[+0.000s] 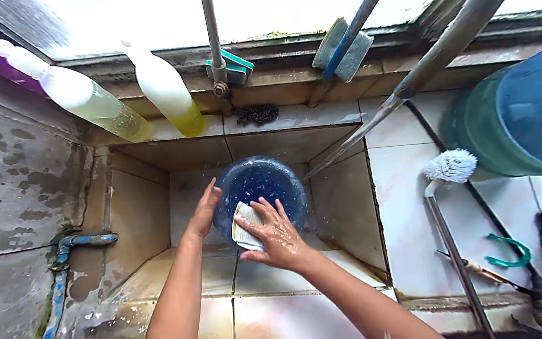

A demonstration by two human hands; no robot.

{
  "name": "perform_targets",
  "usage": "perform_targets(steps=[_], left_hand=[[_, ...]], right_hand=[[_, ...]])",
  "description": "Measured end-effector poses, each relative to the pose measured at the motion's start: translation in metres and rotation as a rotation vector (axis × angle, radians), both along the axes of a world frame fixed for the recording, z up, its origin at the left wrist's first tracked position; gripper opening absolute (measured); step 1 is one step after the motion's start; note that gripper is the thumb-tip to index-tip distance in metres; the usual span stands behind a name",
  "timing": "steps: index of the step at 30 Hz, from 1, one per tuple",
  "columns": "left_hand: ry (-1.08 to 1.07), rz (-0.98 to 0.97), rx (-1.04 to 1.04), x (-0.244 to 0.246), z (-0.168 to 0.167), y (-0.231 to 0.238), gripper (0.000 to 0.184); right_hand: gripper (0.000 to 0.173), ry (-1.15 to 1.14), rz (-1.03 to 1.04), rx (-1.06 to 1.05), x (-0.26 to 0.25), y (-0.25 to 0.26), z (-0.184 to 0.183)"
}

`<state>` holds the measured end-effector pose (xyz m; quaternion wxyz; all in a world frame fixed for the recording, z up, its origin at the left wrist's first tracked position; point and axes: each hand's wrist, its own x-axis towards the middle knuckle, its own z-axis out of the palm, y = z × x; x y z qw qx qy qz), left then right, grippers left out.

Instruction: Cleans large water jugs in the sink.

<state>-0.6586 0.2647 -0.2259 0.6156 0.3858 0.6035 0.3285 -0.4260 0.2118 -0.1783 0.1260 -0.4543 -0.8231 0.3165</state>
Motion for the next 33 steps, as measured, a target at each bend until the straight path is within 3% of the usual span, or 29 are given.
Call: perform_targets(steps=[3, 5, 7, 11, 13, 15, 18, 20, 22, 23, 26, 29, 33], left_hand=[[0.102, -0.035, 0.13, 0.015, 0.015, -0.019, 0.104], [0.068, 0.038, 0.18, 0.027, 0.012, -0.036, 0.105], [0.062, 0.174, 0.211, 0.042, 0.008, -0.044, 0.1], [-0.01, 0.382, 0.194, 0.035, 0.01, -0.033, 0.087], [-0.04, 0.348, 0.176, 0.023, 0.009, -0.035, 0.089], [-0.029, 0.233, 0.206, 0.019, 0.007, -0.044, 0.095], [0.047, 0.011, 0.267, 0.026, 0.004, -0.051, 0.1], [0.128, -0.114, 0.304, 0.033, 0.007, -0.053, 0.092], [0.154, -0.133, 0.341, 0.039, 0.015, -0.057, 0.07], [0.144, -0.132, 0.333, 0.039, 0.016, -0.058, 0.071], [0.037, -0.023, 0.286, 0.031, 0.011, -0.06, 0.092], [-0.023, 0.169, 0.242, 0.046, 0.009, -0.056, 0.092], [-0.053, 0.165, 0.233, 0.09, 0.015, -0.042, 0.092]], right_hand=[[0.068, -0.141, -0.056, 0.118, 0.013, 0.03, -0.012], [0.065, -0.26, -0.266, 0.257, 0.01, 0.057, -0.024], [0.069, -0.287, -0.361, 0.268, -0.009, 0.061, -0.029], [0.062, -0.199, -0.07, 0.055, -0.016, 0.017, -0.003], [0.058, -0.27, -0.113, 0.069, 0.007, 0.017, 0.001], [0.061, -0.335, -0.302, 0.142, 0.025, 0.038, -0.006], [0.06, -0.282, -0.471, 0.143, 0.005, 0.062, -0.012], [0.046, -0.137, -0.349, 0.238, -0.027, 0.054, -0.012], [0.035, -0.034, -0.182, 0.342, -0.044, 0.041, -0.011], [0.033, -0.025, -0.172, 0.363, -0.039, 0.037, -0.011], [0.042, -0.124, -0.488, 0.116, 0.02, 0.031, -0.009], [0.046, 0.079, -0.924, -0.302, 0.076, 0.025, -0.011], [0.045, 0.121, -1.101, -0.267, 0.112, 0.022, 0.008]])
